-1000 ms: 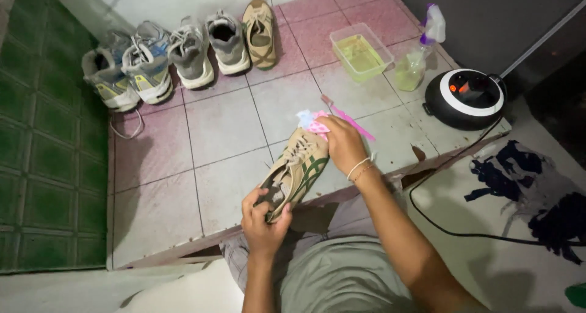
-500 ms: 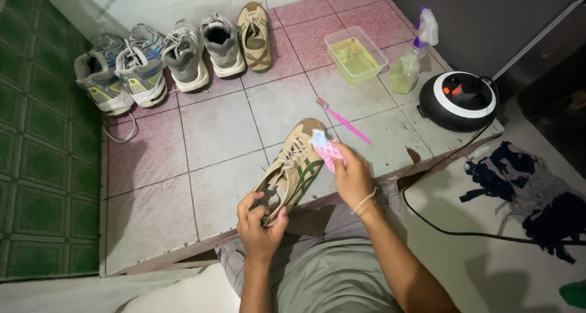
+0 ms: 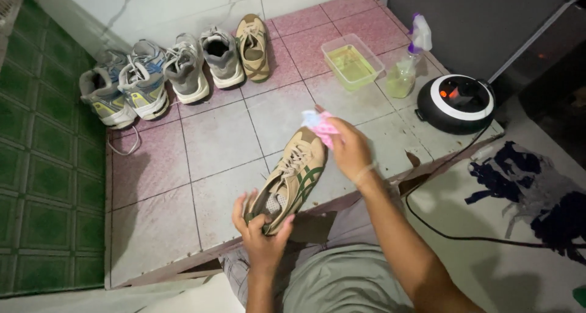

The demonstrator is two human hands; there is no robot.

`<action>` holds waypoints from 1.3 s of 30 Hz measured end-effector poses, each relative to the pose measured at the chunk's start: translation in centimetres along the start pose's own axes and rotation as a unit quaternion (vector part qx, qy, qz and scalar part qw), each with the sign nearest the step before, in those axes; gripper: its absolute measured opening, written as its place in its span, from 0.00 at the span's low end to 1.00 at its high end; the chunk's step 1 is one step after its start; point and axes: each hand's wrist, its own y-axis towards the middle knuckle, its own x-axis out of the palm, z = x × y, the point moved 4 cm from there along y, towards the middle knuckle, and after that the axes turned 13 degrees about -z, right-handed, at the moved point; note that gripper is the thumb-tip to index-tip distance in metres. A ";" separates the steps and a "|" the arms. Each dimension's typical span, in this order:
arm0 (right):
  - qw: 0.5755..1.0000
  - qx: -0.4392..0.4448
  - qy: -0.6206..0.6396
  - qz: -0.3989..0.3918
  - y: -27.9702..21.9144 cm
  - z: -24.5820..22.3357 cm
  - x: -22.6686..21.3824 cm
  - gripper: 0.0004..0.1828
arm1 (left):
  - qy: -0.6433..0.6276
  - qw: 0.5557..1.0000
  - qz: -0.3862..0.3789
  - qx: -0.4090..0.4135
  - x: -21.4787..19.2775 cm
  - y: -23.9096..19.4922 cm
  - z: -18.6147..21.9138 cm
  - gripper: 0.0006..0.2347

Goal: The person wipes a beige and green sneaker with a pink and blue cloth. They hold the shoe in their left hand and scrub the upper and side panels with the cloth in their right hand, rotating the shoe to clean different areas.

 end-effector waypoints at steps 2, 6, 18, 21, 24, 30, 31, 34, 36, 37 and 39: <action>0.998 -0.059 -0.026 0.000 1.4 1.5 1.9 0.19 | 0.003 0.998 -0.020 -0.052 0.0 0.0 0.2 0.19; 0.997 -0.068 -0.009 0.030 -0.9 2.6 3.4 0.18 | 0.018 0.995 -0.010 -0.099 -0.3 1.2 1.9 0.15; 0.979 -0.112 0.140 0.096 -4.4 2.5 -2.2 0.20 | 0.261 0.932 -0.075 0.241 -3.3 5.0 2.7 0.06; 0.969 -0.215 0.100 0.070 -2.5 0.8 -1.4 0.20 | 0.258 0.934 -0.080 0.233 -3.1 3.3 0.8 0.06; 0.944 -0.325 0.020 0.055 -0.4 -2.4 0.0 0.22 | 0.270 0.942 -0.053 0.190 -3.0 2.7 0.4 0.07; 0.913 -0.396 -0.088 0.042 0.8 -5.0 5.7 0.24 | 0.214 0.972 -0.048 0.087 -1.8 1.2 -0.7 0.11; 0.912 -0.398 -0.088 0.038 0.2 -5.0 6.4 0.24 | 0.216 0.972 -0.046 0.084 -1.5 1.0 -1.1 0.11; 0.899 -0.424 -0.089 0.056 -2.2 -4.8 8.2 0.19 | 0.167 0.984 0.007 0.063 -0.8 -0.3 -2.2 0.12; 0.874 -0.468 -0.087 0.094 -3.9 -4.7 8.9 0.14 | 0.165 0.982 0.064 0.059 -0.4 -1.2 -3.2 0.21; 0.872 -0.474 -0.086 0.090 -5.0 -4.8 8.9 0.14 | 0.169 0.982 0.069 0.056 -0.3 -1.5 -3.0 0.21; 0.865 -0.487 -0.097 0.070 -7.1 -4.9 9.1 0.15 | 0.181 0.979 0.074 0.049 -0.1 -1.8 -2.8 0.26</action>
